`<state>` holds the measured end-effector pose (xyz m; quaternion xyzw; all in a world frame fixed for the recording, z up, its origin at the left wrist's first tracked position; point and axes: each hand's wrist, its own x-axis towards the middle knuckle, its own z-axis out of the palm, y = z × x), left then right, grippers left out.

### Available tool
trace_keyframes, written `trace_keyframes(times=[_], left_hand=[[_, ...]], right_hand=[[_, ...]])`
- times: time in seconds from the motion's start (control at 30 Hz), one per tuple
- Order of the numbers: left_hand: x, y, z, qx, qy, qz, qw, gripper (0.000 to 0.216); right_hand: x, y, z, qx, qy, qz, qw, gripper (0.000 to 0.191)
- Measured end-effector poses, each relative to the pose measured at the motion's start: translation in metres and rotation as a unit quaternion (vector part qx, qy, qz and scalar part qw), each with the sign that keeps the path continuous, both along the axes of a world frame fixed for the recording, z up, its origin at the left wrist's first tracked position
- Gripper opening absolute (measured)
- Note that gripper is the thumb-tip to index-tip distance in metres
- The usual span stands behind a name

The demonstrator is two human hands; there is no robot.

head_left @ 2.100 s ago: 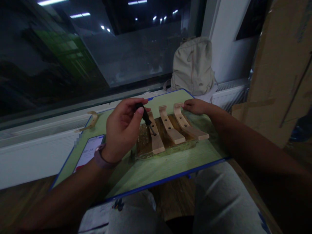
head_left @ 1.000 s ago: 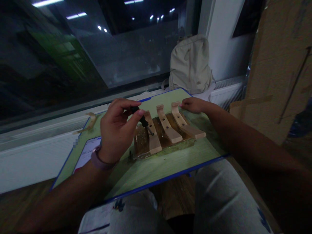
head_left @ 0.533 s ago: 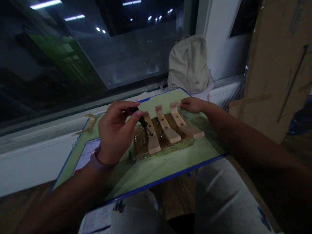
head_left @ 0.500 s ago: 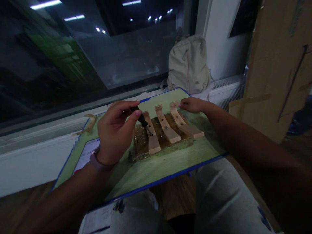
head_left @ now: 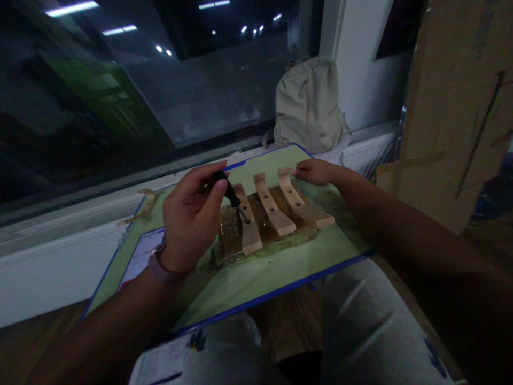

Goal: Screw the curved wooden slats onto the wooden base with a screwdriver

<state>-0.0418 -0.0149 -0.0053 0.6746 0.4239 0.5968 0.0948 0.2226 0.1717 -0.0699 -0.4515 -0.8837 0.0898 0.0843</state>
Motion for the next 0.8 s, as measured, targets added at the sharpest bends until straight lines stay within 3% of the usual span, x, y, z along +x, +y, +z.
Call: trace_keyframes(times=[0.13,0.37,0.47,0.57,0.7,0.8], left_hand=[[0.0018,-0.0013,-0.0003,-0.02,-0.013,-0.034,0.999,0.025],[0.0002,-0.0012,0.0023,0.005,-0.001,0.004,1.0,0.023],[0.0024,-0.0026,0.0018,-0.033,-0.025,-0.046,0.998,0.032],[0.004,-0.0032,0.0022,-0.043,-0.052,-0.08,0.994,0.024],[0.0025,-0.0028,0.0053,0.026,-0.031,-0.023,0.999,0.015],[0.002,-0.003,0.0059,0.024,-0.011,0.011,1.0,0.016]], right_hand=[[0.0,0.0,0.0002,0.001,-0.001,-0.002,1.0,0.046],[0.0007,0.0013,-0.0016,0.009,-0.008,-0.005,1.0,0.046],[0.0004,0.001,-0.0012,0.008,-0.008,-0.005,1.0,0.046],[0.0002,0.0004,-0.0003,0.007,-0.007,-0.003,1.0,0.045],[-0.0002,-0.0001,0.0004,0.001,-0.005,-0.006,1.0,0.045],[-0.0003,0.0001,0.0002,-0.002,-0.005,-0.005,1.0,0.046]])
